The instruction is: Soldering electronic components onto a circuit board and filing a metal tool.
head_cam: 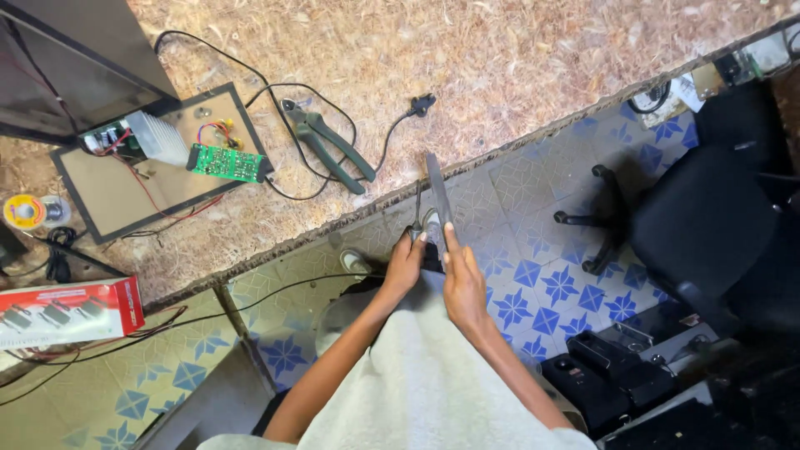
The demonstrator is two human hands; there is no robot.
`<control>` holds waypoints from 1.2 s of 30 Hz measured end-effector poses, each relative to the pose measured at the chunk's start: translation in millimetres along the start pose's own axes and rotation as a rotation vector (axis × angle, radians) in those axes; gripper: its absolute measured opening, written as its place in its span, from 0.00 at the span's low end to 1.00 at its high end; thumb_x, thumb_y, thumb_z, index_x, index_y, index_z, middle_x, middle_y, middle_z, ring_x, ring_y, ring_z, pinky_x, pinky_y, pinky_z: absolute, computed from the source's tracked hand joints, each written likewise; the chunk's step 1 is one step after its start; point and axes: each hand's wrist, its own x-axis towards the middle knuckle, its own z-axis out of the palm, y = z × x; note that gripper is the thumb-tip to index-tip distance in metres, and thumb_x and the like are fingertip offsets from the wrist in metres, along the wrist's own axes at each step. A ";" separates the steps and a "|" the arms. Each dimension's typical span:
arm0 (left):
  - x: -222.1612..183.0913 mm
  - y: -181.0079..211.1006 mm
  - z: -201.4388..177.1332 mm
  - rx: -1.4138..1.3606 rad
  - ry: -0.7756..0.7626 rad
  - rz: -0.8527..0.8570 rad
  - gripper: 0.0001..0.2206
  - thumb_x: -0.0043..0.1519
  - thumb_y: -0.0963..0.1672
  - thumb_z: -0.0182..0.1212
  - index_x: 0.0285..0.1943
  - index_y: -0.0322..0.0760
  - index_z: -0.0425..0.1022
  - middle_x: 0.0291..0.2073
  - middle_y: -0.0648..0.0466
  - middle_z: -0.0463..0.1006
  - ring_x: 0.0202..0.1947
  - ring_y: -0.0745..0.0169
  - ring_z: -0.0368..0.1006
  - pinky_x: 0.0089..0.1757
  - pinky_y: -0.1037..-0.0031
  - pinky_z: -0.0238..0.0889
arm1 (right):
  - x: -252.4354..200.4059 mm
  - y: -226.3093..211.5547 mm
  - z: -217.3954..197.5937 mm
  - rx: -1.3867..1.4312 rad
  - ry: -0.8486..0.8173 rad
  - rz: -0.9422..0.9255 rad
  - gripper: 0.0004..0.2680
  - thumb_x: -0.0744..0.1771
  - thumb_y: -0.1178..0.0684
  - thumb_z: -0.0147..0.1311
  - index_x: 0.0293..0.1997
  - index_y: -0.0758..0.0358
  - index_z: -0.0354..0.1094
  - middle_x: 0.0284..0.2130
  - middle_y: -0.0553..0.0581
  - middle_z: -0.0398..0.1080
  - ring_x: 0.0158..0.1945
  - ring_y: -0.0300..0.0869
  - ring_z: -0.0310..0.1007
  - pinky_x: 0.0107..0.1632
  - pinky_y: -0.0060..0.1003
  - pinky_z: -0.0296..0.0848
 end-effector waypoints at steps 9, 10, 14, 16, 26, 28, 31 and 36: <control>-11.3 53.5 -5.9 -0.029 0.011 0.095 0.14 0.71 0.46 0.49 0.40 0.29 0.68 0.26 0.37 0.68 0.34 0.55 0.64 0.40 0.56 0.64 | 62.2 -39.8 4.0 -0.039 -0.004 -0.119 0.19 0.73 0.53 0.39 0.75 0.38 0.55 0.35 0.60 0.67 0.36 0.69 0.74 0.39 0.64 0.71; -14.1 47.8 -6.4 -0.020 0.004 0.117 0.14 0.71 0.46 0.49 0.40 0.29 0.68 0.26 0.37 0.68 0.34 0.55 0.64 0.40 0.56 0.64 | 49.0 -36.1 0.0 -0.033 0.019 -0.126 0.19 0.73 0.53 0.39 0.75 0.38 0.55 0.35 0.60 0.67 0.36 0.69 0.74 0.39 0.64 0.71; -1.1 30.9 -4.3 0.034 -0.017 0.041 0.13 0.72 0.46 0.48 0.44 0.30 0.73 0.33 0.39 0.76 0.38 0.48 0.72 0.46 0.55 0.65 | 14.0 -9.1 -4.8 -0.099 0.031 -0.134 0.21 0.72 0.51 0.42 0.77 0.35 0.51 0.32 0.59 0.63 0.33 0.69 0.72 0.34 0.63 0.70; -12.3 29.6 -2.4 0.049 -0.012 0.012 0.12 0.72 0.45 0.48 0.43 0.30 0.72 0.32 0.39 0.76 0.37 0.50 0.71 0.45 0.55 0.65 | -1.5 -1.7 -1.1 -0.141 -0.032 -0.109 0.21 0.72 0.50 0.42 0.77 0.32 0.52 0.31 0.57 0.63 0.31 0.68 0.72 0.34 0.61 0.71; -4.0 5.2 7.3 -0.025 0.024 0.027 0.13 0.71 0.46 0.49 0.36 0.35 0.70 0.24 0.48 0.71 0.31 0.55 0.68 0.41 0.59 0.65 | 15.4 3.0 -6.2 -0.023 0.041 -0.168 0.20 0.72 0.53 0.44 0.76 0.41 0.57 0.32 0.59 0.65 0.32 0.66 0.73 0.34 0.57 0.71; -1.4 -3.5 8.3 -0.017 0.045 0.027 0.13 0.71 0.46 0.49 0.33 0.37 0.70 0.21 0.53 0.70 0.28 0.58 0.68 0.39 0.63 0.65 | 2.1 4.3 -15.4 -0.032 0.061 -0.152 0.20 0.73 0.52 0.42 0.77 0.38 0.54 0.33 0.57 0.64 0.33 0.64 0.73 0.35 0.55 0.72; -1.2 10.1 5.6 -0.011 0.047 0.012 0.14 0.70 0.48 0.50 0.33 0.36 0.70 0.21 0.50 0.71 0.28 0.53 0.68 0.38 0.60 0.64 | 0.1 2.1 -13.6 -0.086 -0.011 -0.124 0.20 0.72 0.50 0.42 0.76 0.35 0.55 0.31 0.56 0.64 0.31 0.63 0.72 0.34 0.56 0.71; -3.2 32.2 4.0 -0.026 0.053 0.007 0.14 0.70 0.47 0.52 0.34 0.34 0.69 0.24 0.47 0.70 0.31 0.52 0.66 0.40 0.59 0.64 | 60.4 -21.4 7.6 -0.093 0.048 -0.237 0.20 0.72 0.54 0.43 0.76 0.39 0.55 0.30 0.62 0.65 0.30 0.71 0.71 0.33 0.63 0.68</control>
